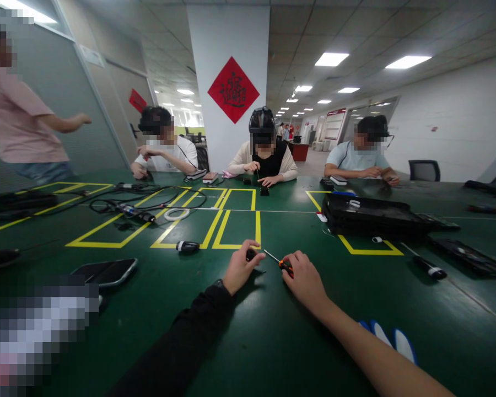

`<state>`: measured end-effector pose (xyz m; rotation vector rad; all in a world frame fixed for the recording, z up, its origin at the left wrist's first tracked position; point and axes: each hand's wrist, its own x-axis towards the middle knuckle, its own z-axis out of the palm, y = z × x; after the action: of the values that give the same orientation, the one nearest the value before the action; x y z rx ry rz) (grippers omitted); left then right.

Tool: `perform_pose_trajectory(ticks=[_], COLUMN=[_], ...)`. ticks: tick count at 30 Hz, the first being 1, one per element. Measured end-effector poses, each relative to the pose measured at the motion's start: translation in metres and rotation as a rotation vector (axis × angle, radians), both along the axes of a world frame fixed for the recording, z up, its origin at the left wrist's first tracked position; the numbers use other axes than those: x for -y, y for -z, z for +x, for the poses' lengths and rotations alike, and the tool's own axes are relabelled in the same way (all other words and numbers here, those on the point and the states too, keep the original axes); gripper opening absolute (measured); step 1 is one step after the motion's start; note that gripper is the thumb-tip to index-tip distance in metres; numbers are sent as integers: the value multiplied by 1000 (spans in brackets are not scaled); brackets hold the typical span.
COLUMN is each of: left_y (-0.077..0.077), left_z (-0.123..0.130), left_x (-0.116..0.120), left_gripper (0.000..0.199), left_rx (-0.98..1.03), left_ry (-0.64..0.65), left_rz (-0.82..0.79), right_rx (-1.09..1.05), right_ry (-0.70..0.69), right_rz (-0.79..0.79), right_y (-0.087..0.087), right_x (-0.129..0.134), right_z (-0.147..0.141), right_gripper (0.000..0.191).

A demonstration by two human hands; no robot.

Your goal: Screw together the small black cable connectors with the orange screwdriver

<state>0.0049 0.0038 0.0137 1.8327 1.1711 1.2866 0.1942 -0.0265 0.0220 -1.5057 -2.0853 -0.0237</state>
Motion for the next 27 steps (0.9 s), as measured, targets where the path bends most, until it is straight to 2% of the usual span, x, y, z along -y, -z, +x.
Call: perform_pose_trajectory(ticks=[3, 7, 10, 12, 15, 18, 21, 24, 26, 27], left_y=[-2, -4, -4, -4, -5, -7, -9, -9, -8, -7], left_z=[0, 2, 4, 6, 10, 16, 17, 11, 2, -2], left_x=[1, 6, 11, 14, 19, 24, 25, 19, 13, 10], left_gripper=[35, 47, 58, 63, 67, 62, 53, 40, 30, 27], left_rx=[240, 440, 479, 484, 463, 435, 401, 253, 61, -55], left_ry=[45, 200, 306, 332, 377, 409, 332, 83, -91, -132], left_rz=[-54, -102, -140, -104, -51, -69, -119, -36, 54, 85], right_rx=[-38, -60, -26, 1, 1, -57, -130, -223, -286, -310], right_ry=[-84, -309, -411, -444, -464, -454, -408, -280, -179, -140], right_rz=[95, 170, 188, 177, 148, 137, 155, 179, 182, 179], right_y=[-7, -13, -11, -8, -3, 1, 2, 0, -2, -3], right_x=[5, 15, 19, 19, 14, 10, 9, 9, 9, 8], right_z=[-8, -22, -30, -34, -35, -34, -32, -28, -25, -23], right_gripper=[26, 38, 53, 62, 70, 73, 69, 65, 64, 64])
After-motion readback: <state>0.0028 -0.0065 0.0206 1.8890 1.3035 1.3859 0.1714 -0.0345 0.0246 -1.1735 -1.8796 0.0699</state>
